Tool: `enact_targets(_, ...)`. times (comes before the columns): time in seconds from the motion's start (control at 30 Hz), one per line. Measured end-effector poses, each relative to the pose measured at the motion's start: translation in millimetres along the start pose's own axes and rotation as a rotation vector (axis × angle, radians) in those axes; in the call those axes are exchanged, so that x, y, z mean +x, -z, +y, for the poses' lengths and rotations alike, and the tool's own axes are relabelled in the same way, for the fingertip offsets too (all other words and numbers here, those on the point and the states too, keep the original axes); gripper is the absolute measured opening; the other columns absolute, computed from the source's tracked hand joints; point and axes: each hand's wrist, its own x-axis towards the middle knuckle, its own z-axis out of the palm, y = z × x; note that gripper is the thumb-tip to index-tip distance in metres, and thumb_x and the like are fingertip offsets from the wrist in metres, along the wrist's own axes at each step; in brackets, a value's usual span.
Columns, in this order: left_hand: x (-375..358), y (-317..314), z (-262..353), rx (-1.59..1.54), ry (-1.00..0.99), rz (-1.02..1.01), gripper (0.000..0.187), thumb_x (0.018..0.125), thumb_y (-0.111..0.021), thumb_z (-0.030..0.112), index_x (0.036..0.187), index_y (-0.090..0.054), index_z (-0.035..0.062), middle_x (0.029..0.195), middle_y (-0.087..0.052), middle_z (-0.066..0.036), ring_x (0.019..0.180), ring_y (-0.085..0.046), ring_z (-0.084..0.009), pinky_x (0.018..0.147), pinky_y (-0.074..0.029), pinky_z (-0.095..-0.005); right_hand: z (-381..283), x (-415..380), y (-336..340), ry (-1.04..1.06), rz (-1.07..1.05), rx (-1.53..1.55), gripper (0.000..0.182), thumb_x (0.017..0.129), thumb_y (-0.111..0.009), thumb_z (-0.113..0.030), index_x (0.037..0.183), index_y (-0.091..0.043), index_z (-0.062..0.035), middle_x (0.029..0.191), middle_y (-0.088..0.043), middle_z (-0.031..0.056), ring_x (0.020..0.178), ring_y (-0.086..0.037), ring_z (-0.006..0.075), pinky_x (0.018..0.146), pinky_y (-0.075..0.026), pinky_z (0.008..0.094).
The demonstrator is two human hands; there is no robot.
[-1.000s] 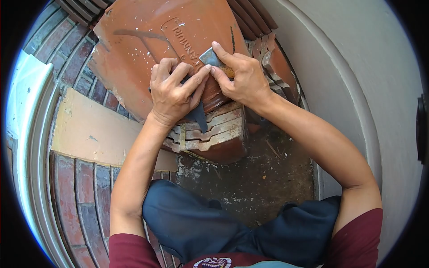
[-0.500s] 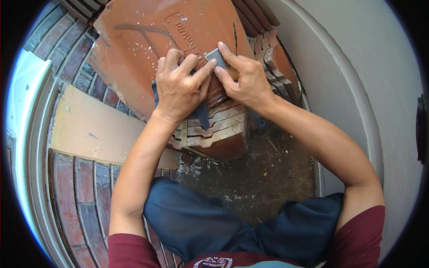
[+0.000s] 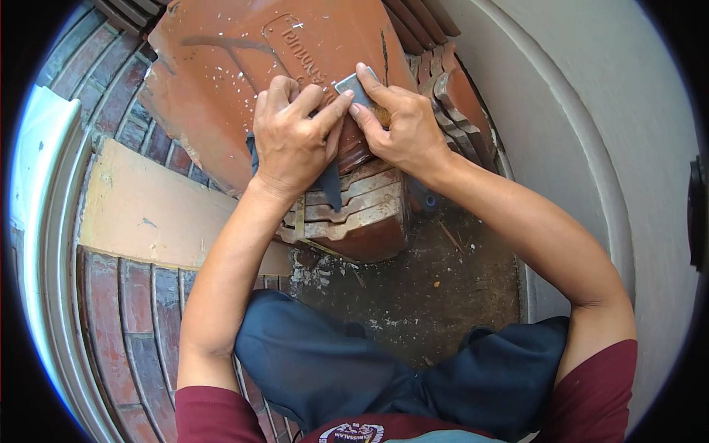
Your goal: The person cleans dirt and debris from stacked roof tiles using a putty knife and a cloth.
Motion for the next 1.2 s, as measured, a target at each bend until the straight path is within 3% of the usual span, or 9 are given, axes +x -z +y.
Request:
enact_targets(0.43, 3, -4, 5, 0.017, 0.054, 0.009, 0.026, 0.076, -0.077, 0.019, 0.102, -0.079, 0.0203, 0.08, -0.058, 0.004, 0.082, -0.052, -0.023, 0.07, -0.041, -0.0377, 0, 7, 2, 0.004, -0.031, -0.007, 0.052, 0.09, -0.07, -0.02, 0.137, -0.061, 0.0028, 0.079, -0.065, 0.0279, 0.075, -0.068, 0.0431, 0.071, -0.056, 0.0477)
enact_targets(0.63, -2, -1, 11, 0.013, 0.022, -0.043, 0.031, 0.075, -0.076, 0.018, 0.106, -0.078, 0.0159, 0.081, -0.059, 0.001, 0.084, -0.052, -0.0239, 0.072, -0.041, -0.0396, 0, -4, -2, -0.036, -0.029, -0.025, 0.053, 0.09, -0.069, -0.02, 0.139, -0.06, -0.0006, 0.078, -0.064, 0.0242, 0.075, -0.067, 0.0418, 0.07, -0.055, 0.0481)
enact_targets(0.9, 9, -5, -7, -0.04, 0.133, 0.149, 0.031, 0.075, -0.079, 0.011, 0.105, -0.078, 0.0138, 0.084, -0.062, 0.001, 0.083, -0.055, -0.022, 0.072, -0.041, -0.0382, 4, 14, 4, -0.014, -0.016, -0.052, 0.053, 0.095, -0.068, -0.023, 0.143, -0.059, -0.0043, 0.079, -0.064, 0.0239, 0.073, -0.066, 0.0398, 0.069, -0.054, 0.0471)
enact_targets(1.0, 7, -5, -10, -0.045, 0.149, 0.2, 0.033, 0.073, -0.081, 0.007, 0.105, -0.078, 0.0135, 0.083, -0.061, -0.001, 0.081, -0.054, -0.0219, 0.073, -0.042, -0.0377, 5, 7, 7, -0.122, -0.074, -0.059, 0.05, 0.096, -0.067, -0.025, 0.142, -0.059, -0.0045, 0.079, -0.064, 0.0252, 0.074, -0.066, 0.0419, 0.069, -0.054, 0.0489)
enact_targets(1.03, 5, -6, -8, -0.039, 0.133, 0.2, 0.032, 0.073, -0.081, 0.007, 0.104, -0.078, 0.0134, 0.084, -0.061, -0.001, 0.081, -0.054, -0.0223, 0.073, -0.042, -0.0378, 6, 13, 5, -0.068, -0.02, -0.055, 0.049, 0.097, -0.067, -0.025, 0.141, -0.06, -0.0055, 0.08, -0.064, 0.0281, 0.075, -0.066, 0.0458, 0.069, -0.054, 0.0505)
enact_targets(1.2, 1, -8, -7, -0.027, 0.135, 0.193, 0.029, 0.071, -0.079, 0.011, 0.099, -0.078, 0.0185, 0.098, -0.065, 0.001, 0.097, -0.057, -0.0257, 0.081, -0.041, -0.0392, 12, 70, -2, 0.033, 0.114, -0.107, 0.049, 0.098, -0.065, -0.028, 0.141, -0.059, -0.0054, 0.08, -0.063, 0.0318, 0.075, -0.066, 0.0497, 0.066, -0.055, 0.0524)
